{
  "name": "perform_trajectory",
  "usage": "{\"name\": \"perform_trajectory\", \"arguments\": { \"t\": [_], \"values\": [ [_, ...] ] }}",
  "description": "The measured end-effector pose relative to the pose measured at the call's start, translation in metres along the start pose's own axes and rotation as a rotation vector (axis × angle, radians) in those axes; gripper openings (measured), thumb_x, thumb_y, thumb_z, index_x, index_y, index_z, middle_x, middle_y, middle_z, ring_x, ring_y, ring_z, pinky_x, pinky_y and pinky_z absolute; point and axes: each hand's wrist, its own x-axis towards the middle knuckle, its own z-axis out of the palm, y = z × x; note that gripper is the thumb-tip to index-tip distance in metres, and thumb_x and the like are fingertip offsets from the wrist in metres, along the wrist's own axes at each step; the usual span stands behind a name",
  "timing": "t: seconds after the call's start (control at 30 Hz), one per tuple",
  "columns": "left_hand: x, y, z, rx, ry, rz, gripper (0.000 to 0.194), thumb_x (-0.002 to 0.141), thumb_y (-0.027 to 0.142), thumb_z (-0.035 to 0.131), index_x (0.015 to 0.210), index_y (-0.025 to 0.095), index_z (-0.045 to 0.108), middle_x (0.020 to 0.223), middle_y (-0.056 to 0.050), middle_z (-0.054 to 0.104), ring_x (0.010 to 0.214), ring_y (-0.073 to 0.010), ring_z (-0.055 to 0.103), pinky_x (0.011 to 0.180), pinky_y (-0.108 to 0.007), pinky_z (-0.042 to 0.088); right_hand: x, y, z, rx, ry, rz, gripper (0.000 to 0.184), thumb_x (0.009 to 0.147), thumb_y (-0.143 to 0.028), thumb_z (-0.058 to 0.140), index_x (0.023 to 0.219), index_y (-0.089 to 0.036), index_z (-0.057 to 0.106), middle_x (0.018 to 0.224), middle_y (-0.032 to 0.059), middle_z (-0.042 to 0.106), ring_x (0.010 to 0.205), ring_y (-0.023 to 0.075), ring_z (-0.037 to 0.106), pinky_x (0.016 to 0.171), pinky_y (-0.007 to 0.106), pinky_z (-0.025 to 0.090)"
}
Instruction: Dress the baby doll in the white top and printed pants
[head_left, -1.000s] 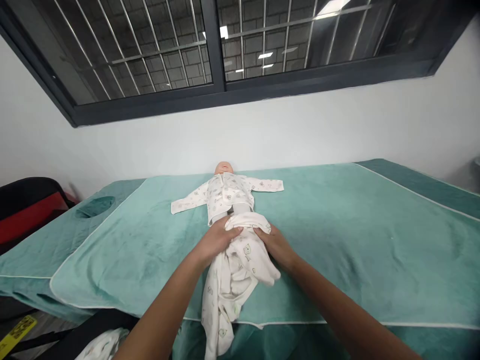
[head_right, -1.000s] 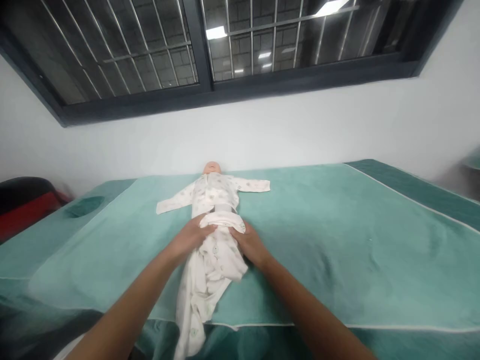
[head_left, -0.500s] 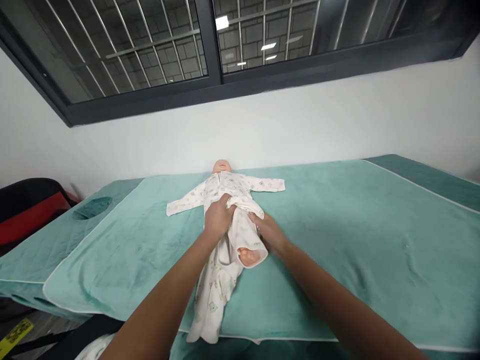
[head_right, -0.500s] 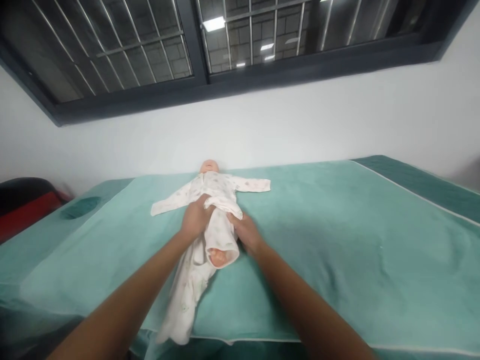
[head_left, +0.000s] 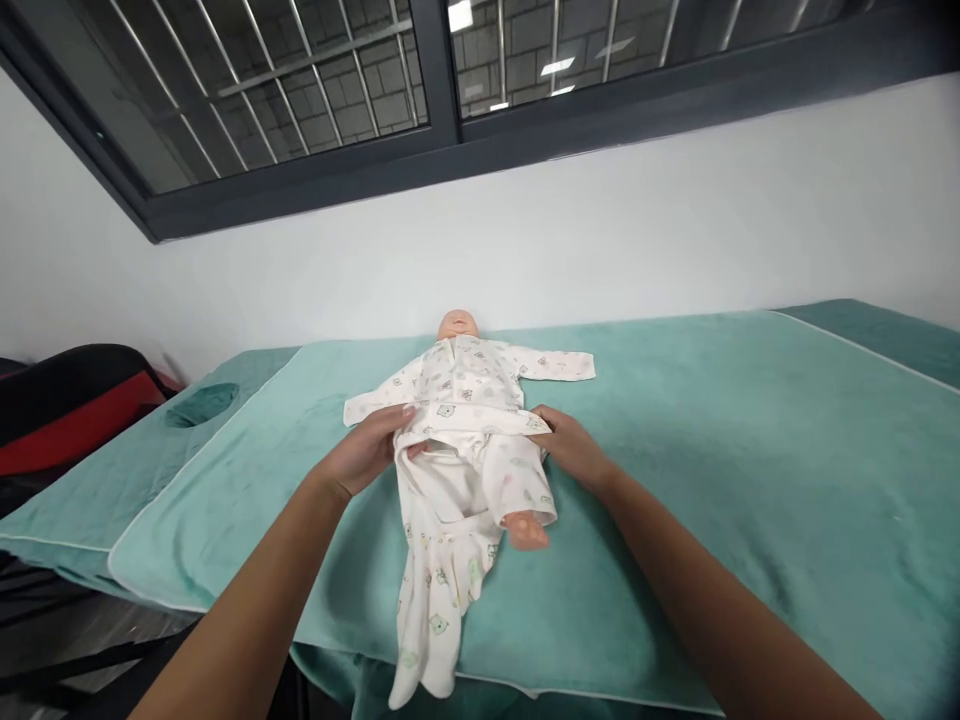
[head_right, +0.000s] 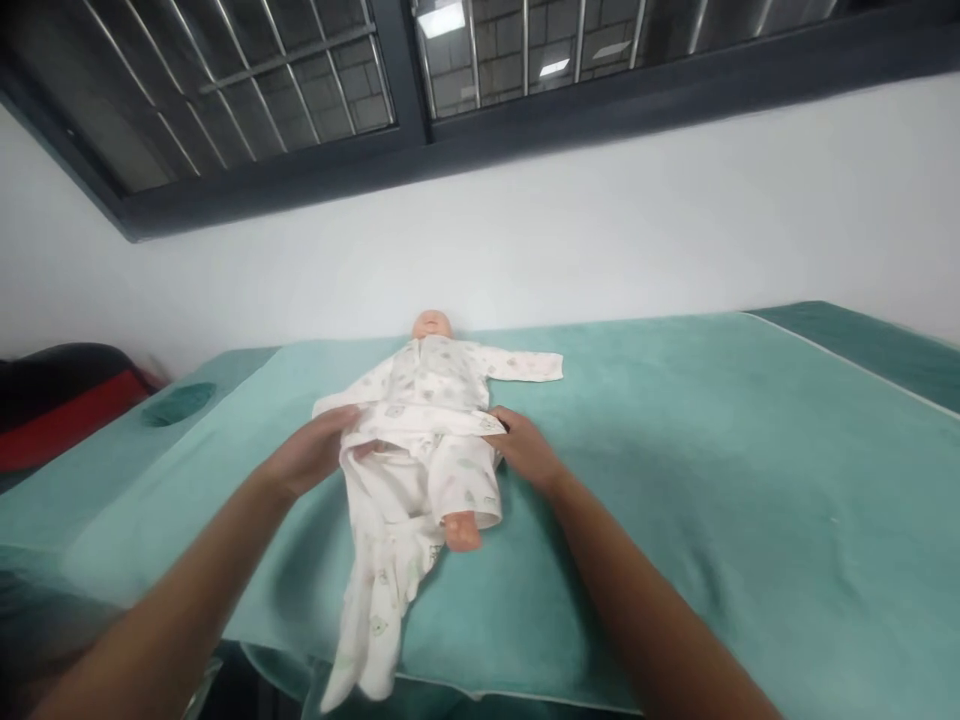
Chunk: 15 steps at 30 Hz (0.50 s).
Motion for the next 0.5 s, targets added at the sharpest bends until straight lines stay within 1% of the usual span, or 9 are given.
{"name": "perform_trajectory", "arguments": {
  "t": [0.03, 0.1, 0.17, 0.23, 0.27, 0.3, 0.37, 0.43, 0.5],
  "values": [
    [-0.003, -0.004, -0.002, -0.017, -0.03, -0.029, 0.027, 0.073, 0.036, 0.07, 0.087, 0.013, 0.072, 0.083, -0.011, 0.072, 0.079, -0.026, 0.064, 0.077, -0.035, 0.046, -0.001, -0.003, -0.001, -0.009, -0.041, -0.014, 0.015, 0.073, -0.032, 0.06, 0.081, -0.02, 0.06, 0.083, -0.0001, 0.063, 0.084, 0.021, 0.056, 0.075, 0.031, 0.043],
    [-0.008, -0.013, 0.001, -0.01, -0.141, -0.104, 0.032, 0.073, 0.033, 0.071, 0.099, 0.014, 0.071, 0.098, -0.011, 0.071, 0.091, -0.027, 0.064, 0.082, -0.035, 0.046, -0.004, -0.015, -0.001, -0.029, -0.066, -0.091, 0.02, 0.071, -0.032, 0.065, 0.087, -0.021, 0.062, 0.1, 0.0034, 0.062, 0.101, 0.0243, 0.054, 0.084, 0.034, 0.044],
    [-0.009, -0.019, 0.011, -0.017, -0.153, -0.078, 0.032, 0.073, 0.033, 0.071, 0.1, 0.015, 0.069, 0.101, -0.01, 0.07, 0.094, -0.0264, 0.063, 0.084, -0.035, 0.045, -0.007, -0.034, 0.004, -0.023, -0.063, -0.171, 0.033, 0.073, -0.036, 0.067, 0.103, -0.024, 0.061, 0.12, 0.0055, 0.056, 0.117, 0.0255, 0.047, 0.093, 0.035, 0.041],
    [-0.008, -0.019, 0.025, 0.013, -0.133, -0.01, 0.031, 0.074, 0.037, 0.07, 0.097, 0.016, 0.069, 0.097, -0.007, 0.07, 0.09, -0.0245, 0.063, 0.081, -0.033, 0.045, -0.006, -0.057, 0.013, -0.022, -0.095, -0.191, 0.043, 0.077, -0.041, 0.065, 0.117, -0.027, 0.057, 0.129, 0.0047, 0.052, 0.12, 0.0245, 0.046, 0.097, 0.036, 0.039],
    [-0.007, -0.017, 0.031, 0.049, -0.111, 0.034, 0.029, 0.074, 0.038, 0.069, 0.094, 0.016, 0.069, 0.092, -0.006, 0.069, 0.086, -0.023, 0.062, 0.078, -0.032, 0.045, -0.004, -0.07, 0.018, -0.04, -0.12, -0.179, 0.043, 0.079, -0.043, 0.064, 0.119, -0.028, 0.055, 0.126, 0.004, 0.054, 0.116, 0.0241, 0.049, 0.095, 0.036, 0.04],
    [-0.005, -0.014, 0.037, 0.094, -0.085, 0.082, 0.027, 0.074, 0.039, 0.068, 0.089, 0.016, 0.068, 0.087, -0.004, 0.068, 0.082, -0.0213, 0.061, 0.074, -0.03, 0.045, 0.0, -0.081, 0.023, -0.073, -0.143, -0.171, 0.041, 0.08, -0.044, 0.063, 0.116, -0.028, 0.056, 0.12, 0.0034, 0.057, 0.11, 0.0237, 0.052, 0.091, 0.035, 0.042],
    [-0.002, -0.005, 0.045, 0.174, -0.039, 0.179, 0.023, 0.076, 0.038, 0.066, 0.08, 0.015, 0.067, 0.077, -0.002, 0.064, 0.076, -0.0183, 0.057, 0.07, -0.028, 0.042, 0.009, -0.102, 0.029, -0.151, -0.21, -0.172, 0.032, 0.079, -0.046, 0.063, 0.102, -0.024, 0.061, 0.101, 0.0018, 0.062, 0.093, 0.0216, 0.056, 0.079, 0.032, 0.044],
    [-0.002, 0.003, 0.044, 0.208, -0.027, 0.245, 0.021, 0.076, 0.036, 0.065, 0.076, 0.015, 0.065, 0.075, 0.0, 0.062, 0.075, -0.0168, 0.055, 0.069, -0.026, 0.041, 0.018, -0.115, 0.028, -0.195, -0.315, -0.157, 0.027, 0.078, -0.047, 0.064, 0.084, -0.021, 0.062, 0.081, -0.0005, 0.06, 0.075, 0.0172, 0.054, 0.065, 0.028, 0.042],
    [-0.003, 0.008, 0.035, 0.21, -0.083, 0.219, 0.019, 0.076, 0.034, 0.066, 0.082, 0.016, 0.066, 0.081, -0.001, 0.063, 0.079, -0.0175, 0.056, 0.071, -0.027, 0.041, 0.025, -0.121, 0.021, -0.179, -0.395, -0.121, 0.029, 0.076, -0.047, 0.066, 0.073, -0.019, 0.059, 0.069, -0.0021, 0.055, 0.063, 0.0136, 0.049, 0.056, 0.025, 0.037]
  ]
}}
